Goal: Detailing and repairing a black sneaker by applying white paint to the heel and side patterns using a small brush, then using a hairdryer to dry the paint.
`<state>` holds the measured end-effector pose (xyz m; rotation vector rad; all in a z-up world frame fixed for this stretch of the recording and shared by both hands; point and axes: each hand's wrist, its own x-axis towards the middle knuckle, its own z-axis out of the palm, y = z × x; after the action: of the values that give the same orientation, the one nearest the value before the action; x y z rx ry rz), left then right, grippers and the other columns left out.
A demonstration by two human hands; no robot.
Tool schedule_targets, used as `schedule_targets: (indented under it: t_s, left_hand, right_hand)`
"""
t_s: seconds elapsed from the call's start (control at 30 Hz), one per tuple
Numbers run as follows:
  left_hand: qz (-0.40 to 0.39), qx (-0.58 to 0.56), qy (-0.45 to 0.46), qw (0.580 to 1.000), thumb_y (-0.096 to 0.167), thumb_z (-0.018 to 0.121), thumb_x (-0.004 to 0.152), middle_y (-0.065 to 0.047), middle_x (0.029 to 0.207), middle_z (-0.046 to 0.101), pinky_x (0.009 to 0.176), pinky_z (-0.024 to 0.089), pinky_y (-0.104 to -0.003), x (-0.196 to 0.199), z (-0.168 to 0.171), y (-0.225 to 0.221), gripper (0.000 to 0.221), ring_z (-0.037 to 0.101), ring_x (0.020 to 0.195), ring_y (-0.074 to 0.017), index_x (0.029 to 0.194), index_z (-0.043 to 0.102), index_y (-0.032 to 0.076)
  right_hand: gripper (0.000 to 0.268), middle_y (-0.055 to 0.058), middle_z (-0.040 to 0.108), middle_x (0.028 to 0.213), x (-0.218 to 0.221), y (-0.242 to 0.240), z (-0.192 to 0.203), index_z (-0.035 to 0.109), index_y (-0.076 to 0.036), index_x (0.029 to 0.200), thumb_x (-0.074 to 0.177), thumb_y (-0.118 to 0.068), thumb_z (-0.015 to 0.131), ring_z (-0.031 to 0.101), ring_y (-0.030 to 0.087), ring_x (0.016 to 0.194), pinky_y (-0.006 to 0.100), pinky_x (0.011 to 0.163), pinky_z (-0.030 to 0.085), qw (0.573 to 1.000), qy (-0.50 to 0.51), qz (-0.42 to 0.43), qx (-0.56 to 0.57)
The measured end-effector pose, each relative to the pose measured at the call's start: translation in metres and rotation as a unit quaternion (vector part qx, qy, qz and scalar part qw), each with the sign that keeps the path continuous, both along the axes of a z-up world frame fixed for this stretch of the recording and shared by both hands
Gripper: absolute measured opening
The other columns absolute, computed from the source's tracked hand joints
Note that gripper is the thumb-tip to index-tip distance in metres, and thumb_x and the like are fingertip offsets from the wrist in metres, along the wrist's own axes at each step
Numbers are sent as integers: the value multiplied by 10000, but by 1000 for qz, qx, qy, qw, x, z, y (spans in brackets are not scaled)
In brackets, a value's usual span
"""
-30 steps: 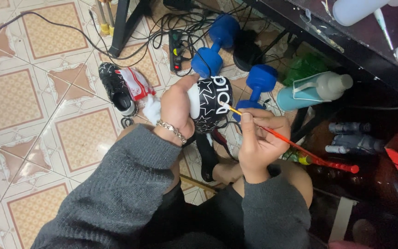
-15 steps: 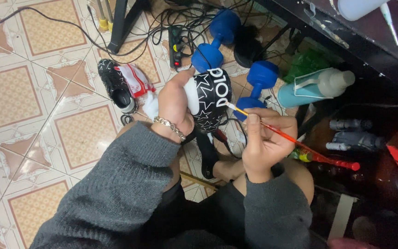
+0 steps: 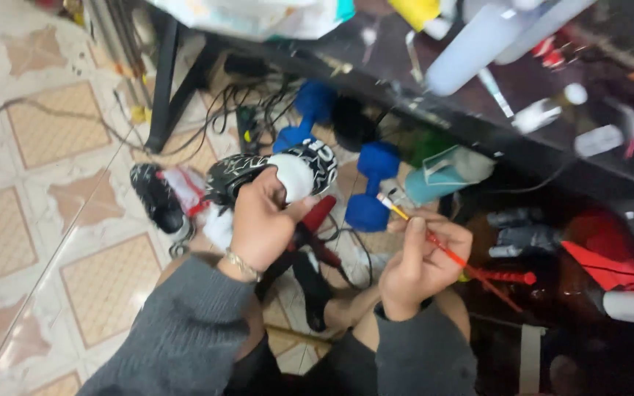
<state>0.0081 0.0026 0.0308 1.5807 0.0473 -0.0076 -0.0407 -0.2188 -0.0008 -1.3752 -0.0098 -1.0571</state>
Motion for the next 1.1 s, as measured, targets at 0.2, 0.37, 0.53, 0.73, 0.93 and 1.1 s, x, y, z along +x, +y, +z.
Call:
schedule_targets:
  t_s: [0.2,0.37,0.53,0.73,0.93,1.1]
  left_hand:
    - [-30,288,-270,918,287,927,1106,-273,1165,837,1059,589,-621,2,0,11,369,817,1104,-572,1219,841,-54]
    - [-15,314,-301,900,501,853,1162,-103,821,862,1077,540,-542,-4,-12,1,433,868,855,-390,1214,809,74]
    - [31,99,-191,976,258,900,1159,-85,626,744,733,537,-397,-17,19,-18,295,776,629,-288,1002,699,108]
    - [12,-209,-14,978,165,838,1215,-61,672,784,667,594,-272,-16,2,-31,246,671,683,-74,1038,763,11]
    - [-7,-210,-1,978,133,867,1191,-74,717,798,683,637,-273,-17,-4,-34,182,720,746,-78,1093,811,-10]
    - [-8,-213,-6,977,143,859,1199,-109,755,839,670,662,-276,-17,-12,-32,179,739,745,-92,1163,827,-30]
  right_hand:
    - [289,306,730,1047,1,-13,-6,495,-66,1170,1198,57,755,765,332,726,385,695,672,999,-27,-13,20]
    - [310,283,716,1052,-8,-19,0,469,-98,1186,1205,22,754,733,292,787,358,688,644,998,-48,-26,27]
    - [322,271,704,1033,-12,-24,2,445,-116,1205,1213,23,736,718,268,809,330,687,628,998,-48,-22,22]
    - [352,357,728,946,-14,-11,6,460,-61,1087,1137,84,777,741,343,673,382,600,644,998,-49,30,-34]
    - [346,386,753,953,-14,-9,11,458,-60,1100,1144,106,759,765,364,625,390,625,651,995,-35,37,-87]
    - [327,354,787,990,-14,-5,14,498,-59,1107,1145,99,781,803,316,692,373,694,661,995,-27,51,-84]
